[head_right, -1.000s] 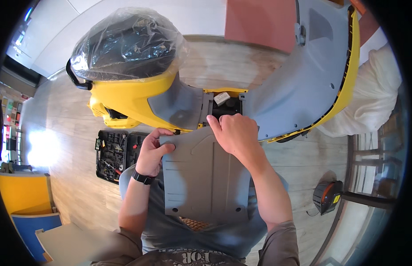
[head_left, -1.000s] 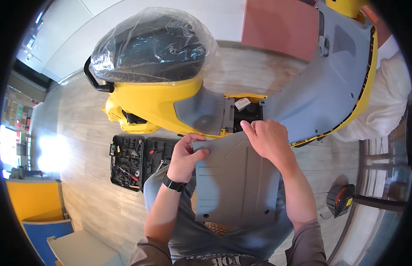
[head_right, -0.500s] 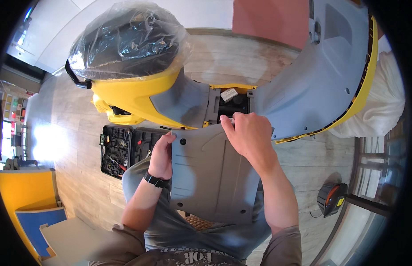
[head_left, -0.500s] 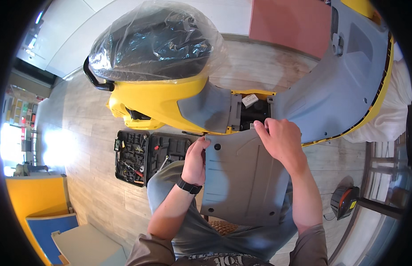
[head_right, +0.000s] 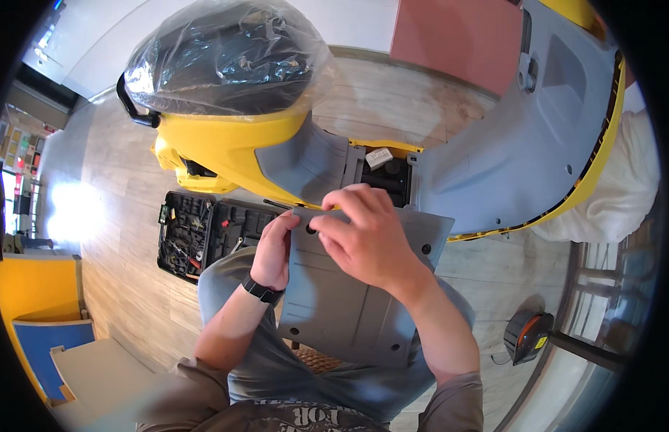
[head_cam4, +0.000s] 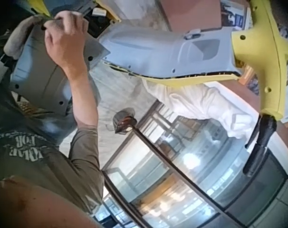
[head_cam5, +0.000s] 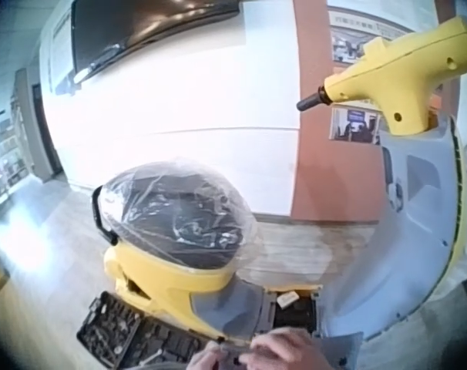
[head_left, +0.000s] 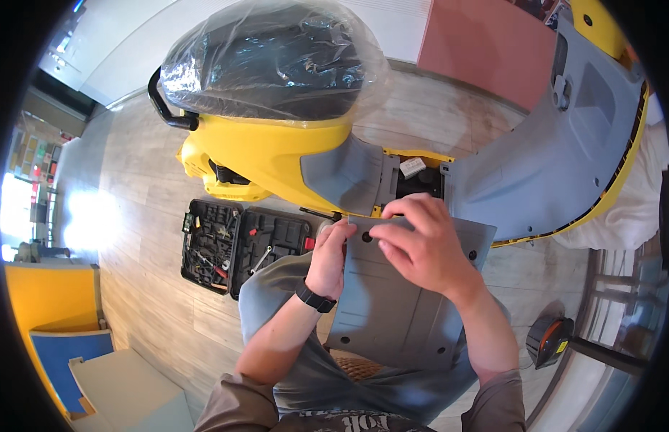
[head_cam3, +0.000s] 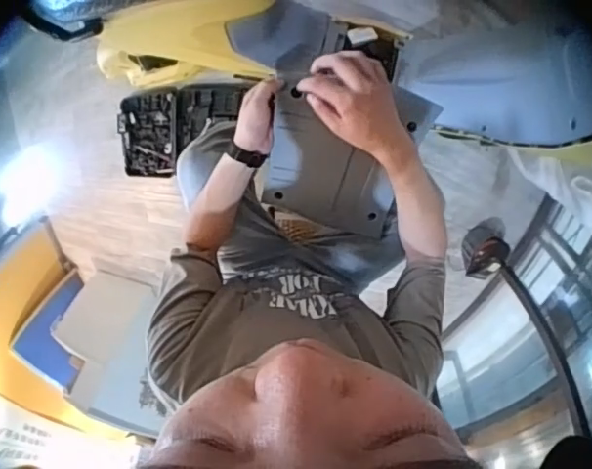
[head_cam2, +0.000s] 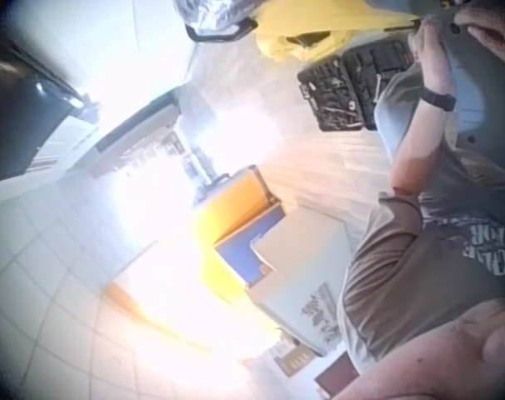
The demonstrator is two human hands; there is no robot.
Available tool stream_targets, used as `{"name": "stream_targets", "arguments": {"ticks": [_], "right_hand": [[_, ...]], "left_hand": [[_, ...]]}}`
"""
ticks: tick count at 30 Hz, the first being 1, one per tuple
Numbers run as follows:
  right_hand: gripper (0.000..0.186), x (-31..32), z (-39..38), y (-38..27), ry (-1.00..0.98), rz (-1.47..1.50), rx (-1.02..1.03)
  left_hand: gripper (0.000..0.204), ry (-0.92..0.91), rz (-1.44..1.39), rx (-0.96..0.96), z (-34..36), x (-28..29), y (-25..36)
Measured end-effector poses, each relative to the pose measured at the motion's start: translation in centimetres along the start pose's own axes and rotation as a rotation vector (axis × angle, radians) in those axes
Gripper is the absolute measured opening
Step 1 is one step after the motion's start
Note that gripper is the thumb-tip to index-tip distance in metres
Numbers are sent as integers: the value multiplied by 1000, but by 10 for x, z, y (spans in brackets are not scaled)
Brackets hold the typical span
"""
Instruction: Using an electric drill to remove and reinstall panels on a yellow electric scooter.
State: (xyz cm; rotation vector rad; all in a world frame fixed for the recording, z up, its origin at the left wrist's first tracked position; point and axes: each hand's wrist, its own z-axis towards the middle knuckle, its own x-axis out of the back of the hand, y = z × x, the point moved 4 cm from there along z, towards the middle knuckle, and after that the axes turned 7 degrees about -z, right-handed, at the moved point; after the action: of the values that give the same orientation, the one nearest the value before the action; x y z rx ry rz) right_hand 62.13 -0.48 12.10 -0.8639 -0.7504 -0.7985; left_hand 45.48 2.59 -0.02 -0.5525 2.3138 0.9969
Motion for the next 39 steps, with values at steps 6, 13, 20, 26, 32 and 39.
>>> {"name": "stream_targets", "arguments": {"ticks": [6,13,20,26,32,39], "right_hand": [[14,-13,-1,-6,-15,0,78],[20,-16,-2,-5,-39,-21,84],[14,-20,-3,-7,-18,-47,108],[14,-23,-3,-10,-28,-29,144],[15,-27,-4,-9,-16,-22,188],[17,-30,-5,-13,-10,-33,217]], "left_hand": [[18,-26,22,-17,-1,0,1],[15,-59,2,-2,-5,-5,3],[18,-42,21,-11,-8,-9,3],[19,-55,33,-22,-5,-4,1],[8,-19,20,-41,0,1,-1],[19,-40,29,-10,-1,3,-2]]}}
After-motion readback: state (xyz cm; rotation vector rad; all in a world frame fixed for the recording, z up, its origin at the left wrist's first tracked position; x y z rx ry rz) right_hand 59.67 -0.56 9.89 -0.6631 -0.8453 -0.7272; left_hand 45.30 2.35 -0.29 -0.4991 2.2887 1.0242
